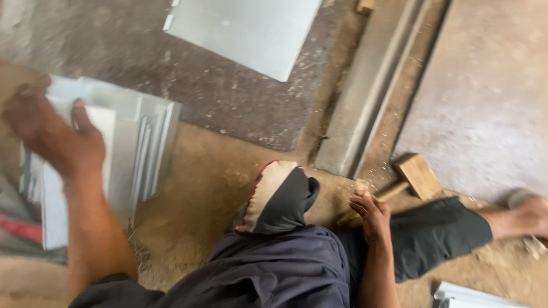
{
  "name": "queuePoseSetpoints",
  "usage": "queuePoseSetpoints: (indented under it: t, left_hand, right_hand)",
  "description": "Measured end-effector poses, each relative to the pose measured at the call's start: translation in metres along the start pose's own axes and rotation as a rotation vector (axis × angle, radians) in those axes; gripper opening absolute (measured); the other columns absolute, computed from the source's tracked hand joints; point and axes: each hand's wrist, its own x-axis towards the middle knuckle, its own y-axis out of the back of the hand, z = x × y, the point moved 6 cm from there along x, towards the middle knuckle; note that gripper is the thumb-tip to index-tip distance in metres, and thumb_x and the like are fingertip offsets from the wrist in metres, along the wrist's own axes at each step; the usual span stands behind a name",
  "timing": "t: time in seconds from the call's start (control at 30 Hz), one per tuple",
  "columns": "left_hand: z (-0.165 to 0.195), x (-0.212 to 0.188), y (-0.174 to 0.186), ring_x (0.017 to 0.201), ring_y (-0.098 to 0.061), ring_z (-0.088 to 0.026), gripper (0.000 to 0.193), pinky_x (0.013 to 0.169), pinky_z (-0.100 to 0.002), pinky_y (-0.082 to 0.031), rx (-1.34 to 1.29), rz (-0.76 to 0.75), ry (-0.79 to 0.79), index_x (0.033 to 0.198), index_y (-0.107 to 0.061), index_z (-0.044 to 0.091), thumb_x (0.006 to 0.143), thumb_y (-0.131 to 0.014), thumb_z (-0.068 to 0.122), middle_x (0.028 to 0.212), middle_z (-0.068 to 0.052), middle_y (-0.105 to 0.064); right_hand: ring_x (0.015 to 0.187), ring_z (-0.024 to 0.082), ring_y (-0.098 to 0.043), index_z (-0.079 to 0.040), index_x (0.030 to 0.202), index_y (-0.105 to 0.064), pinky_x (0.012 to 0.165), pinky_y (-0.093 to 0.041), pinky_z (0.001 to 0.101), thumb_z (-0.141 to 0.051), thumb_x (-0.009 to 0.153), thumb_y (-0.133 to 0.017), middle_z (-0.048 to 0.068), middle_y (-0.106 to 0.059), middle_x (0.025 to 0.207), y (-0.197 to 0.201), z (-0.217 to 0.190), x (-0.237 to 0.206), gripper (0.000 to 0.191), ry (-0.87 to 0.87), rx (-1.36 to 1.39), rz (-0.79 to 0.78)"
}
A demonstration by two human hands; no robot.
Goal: The person sits on the floor and repeatedly places rectangular metal panels into a metal bending jig. Using a wooden mallet, the person strikes the edge of each panel to bend it into a box-like shape. Finished panels are stacked to the side.
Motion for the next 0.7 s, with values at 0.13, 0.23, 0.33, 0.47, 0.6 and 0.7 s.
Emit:
queuePoseSetpoints:
  t: [0.13, 0.23, 0.33, 0.47, 0.6, 0.7]
  left_hand:
    - [0.138, 0.037, -0.122, 0.09, -0.074, -0.026, 0.023, 0.08, -0.041, -0.06, -0.887, -0.127, 0.014, 0.123, -0.069, 0.009, 0.101, -0.071, 0.018, 0.105, -0.013, -0.072]
    - [0.252, 0.045, -0.22, 0.093, -0.068, -0.038, 0.033, 0.08, -0.051, -0.053, -0.701, -0.377, -0.068, 0.115, -0.066, 0.013, 0.084, -0.077, 0.009, 0.098, -0.016, -0.073]
    - [0.322, 0.051, -0.281, 0.098, -0.065, -0.043, 0.051, 0.08, -0.053, -0.052, -0.508, -0.524, -0.109, 0.122, -0.064, 0.012, 0.072, -0.072, 0.007, 0.101, -0.024, -0.068]
    - [0.366, 0.053, -0.316, 0.102, -0.069, -0.044, 0.032, 0.087, -0.059, -0.054, -0.392, -0.738, -0.02, 0.128, -0.063, 0.004, 0.119, -0.043, 0.027, 0.108, -0.024, -0.072]
    - [0.388, 0.048, -0.322, 0.101, -0.071, -0.043, 0.062, 0.081, -0.056, -0.056, -0.274, -0.86, -0.141, 0.149, -0.042, 0.007, 0.094, -0.071, 0.013, 0.107, -0.024, -0.071]
    - [0.396, 0.051, -0.291, 0.1, -0.066, -0.046, 0.099, 0.081, -0.059, -0.051, -0.215, -0.92, -0.172, 0.154, -0.03, 0.003, 0.075, -0.088, 0.022, 0.109, -0.028, -0.068]
  right_hand:
    - [0.09, 0.026, -0.071, 0.012, 0.115, -0.067, 0.084, -0.059, 0.0358, -0.026, 0.104, -0.059, 0.021, -0.072, 0.098, 0.0, -0.004, -0.01, 0.041, 0.007, 0.007, 0.033]
    - [0.087, 0.025, -0.071, 0.012, 0.114, -0.069, 0.082, -0.059, 0.0351, -0.025, 0.103, -0.061, 0.021, -0.072, 0.095, 0.006, -0.008, -0.028, 0.038, 0.059, 0.022, 0.06]
    - [0.085, 0.023, -0.071, 0.008, 0.113, -0.07, 0.077, -0.056, 0.0333, -0.023, 0.101, -0.061, 0.017, -0.073, 0.093, 0.02, -0.004, -0.063, 0.034, 0.018, 0.057, 0.144]
    - [0.086, 0.018, -0.072, 0.006, 0.107, -0.072, 0.079, -0.059, 0.03, -0.026, 0.098, -0.062, 0.007, -0.076, 0.1, 0.033, -0.013, -0.121, 0.035, 0.138, 0.009, 0.253]
    - [0.086, 0.016, -0.069, 0.004, 0.109, -0.074, 0.08, -0.057, 0.0297, -0.028, 0.101, -0.065, 0.009, -0.075, 0.091, 0.015, -0.018, -0.139, 0.034, 0.101, 0.005, 0.271]
    - [0.095, 0.014, -0.071, 0.0, 0.113, -0.071, 0.085, -0.06, 0.0321, -0.027, 0.099, -0.066, 0.006, -0.073, 0.102, -0.023, -0.037, -0.112, 0.03, 0.161, 0.008, 0.136]
